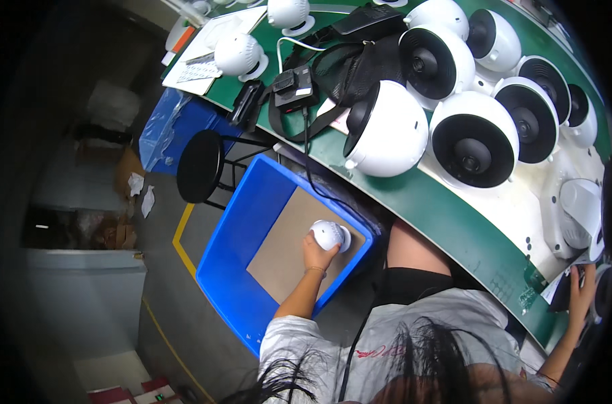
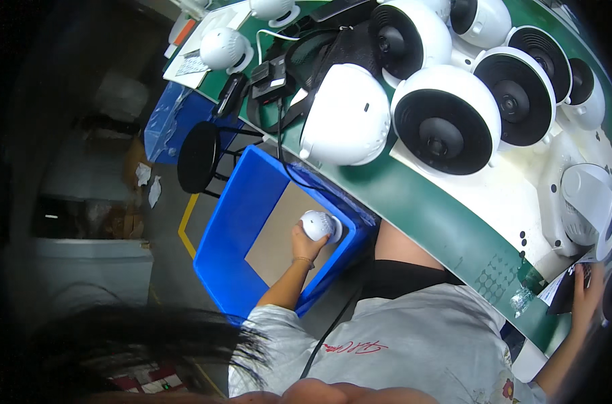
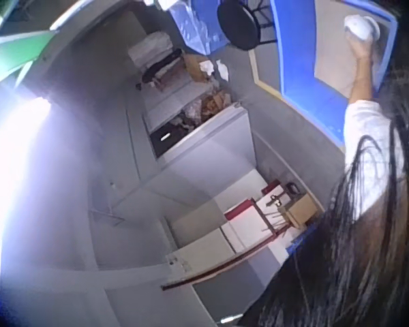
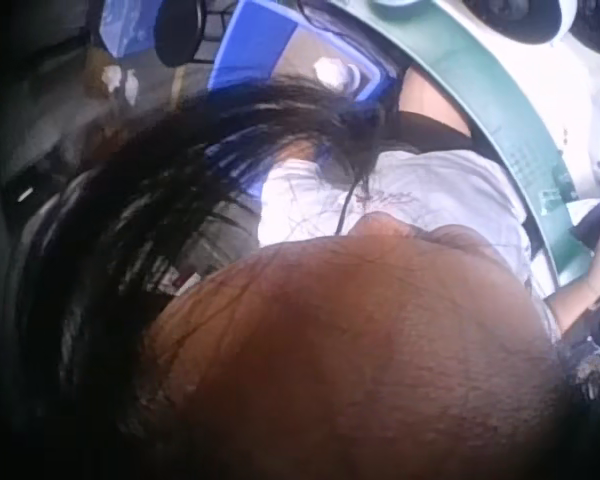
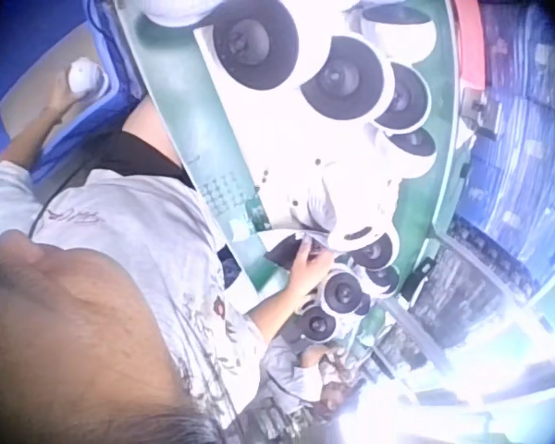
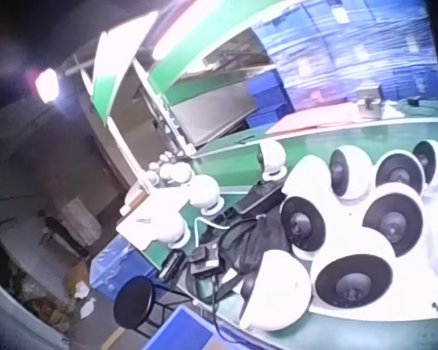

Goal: The person assembles white dome security cameras at a factory workstation. They pick up camera bodies, attach black circular components to the lens area, and place the finished units into a blue bin. The process is repeated for multiple units throughout the clip.

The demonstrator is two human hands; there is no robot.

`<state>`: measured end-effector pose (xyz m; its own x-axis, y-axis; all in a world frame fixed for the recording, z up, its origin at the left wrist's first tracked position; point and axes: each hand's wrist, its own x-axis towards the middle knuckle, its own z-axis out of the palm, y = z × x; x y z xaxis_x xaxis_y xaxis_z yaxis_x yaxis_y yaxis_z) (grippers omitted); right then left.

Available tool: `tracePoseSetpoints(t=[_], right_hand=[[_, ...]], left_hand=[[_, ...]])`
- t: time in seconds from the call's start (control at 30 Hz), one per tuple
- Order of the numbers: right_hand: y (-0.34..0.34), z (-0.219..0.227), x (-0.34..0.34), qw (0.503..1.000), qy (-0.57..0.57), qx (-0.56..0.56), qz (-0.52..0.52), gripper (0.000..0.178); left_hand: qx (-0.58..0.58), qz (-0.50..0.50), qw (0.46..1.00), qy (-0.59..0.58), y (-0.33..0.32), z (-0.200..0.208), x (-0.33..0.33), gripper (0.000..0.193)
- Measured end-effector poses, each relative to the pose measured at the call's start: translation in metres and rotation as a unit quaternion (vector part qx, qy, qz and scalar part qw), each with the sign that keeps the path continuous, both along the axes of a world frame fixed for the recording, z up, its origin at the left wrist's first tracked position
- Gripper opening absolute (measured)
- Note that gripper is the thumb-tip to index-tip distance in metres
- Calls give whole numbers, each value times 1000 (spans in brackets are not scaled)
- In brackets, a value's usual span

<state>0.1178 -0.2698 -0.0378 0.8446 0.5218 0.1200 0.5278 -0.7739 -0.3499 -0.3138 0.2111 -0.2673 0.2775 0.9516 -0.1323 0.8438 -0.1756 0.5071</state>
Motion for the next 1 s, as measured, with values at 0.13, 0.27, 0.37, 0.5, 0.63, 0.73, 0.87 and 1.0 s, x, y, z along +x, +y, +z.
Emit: tracePoseSetpoints(t=[0.13,0.27,0.37,0.5,0.63,0.73,0.87,1.0], right_hand=[[-5,-15,-10,998,-37,16,-42,24],[-6,-25,-29,994,-98,4,-56,25],[8,-6,-49,993,-100,-4,-56,31],[56,49,-61,984,-176,26,8,11],[64,114,-71,968,-159,173,84,11],[79,149,-63,938,-196,217,186,20],[85,152,-36,916,-162,272,246,28],[91,125,-14,911,-114,278,283,28]], left_hand=[[-73,-64,995,12,1,-36,26,88],[-184,-73,978,65,-13,-22,64,78],[-203,-227,913,270,6,-46,59,58],[-188,-331,849,366,14,-73,57,45],[-155,-288,893,309,11,-54,72,41],[-125,-258,930,231,5,-30,73,38],[-77,-250,962,80,-16,14,53,35],[-27,-272,960,-54,-52,58,22,34]])
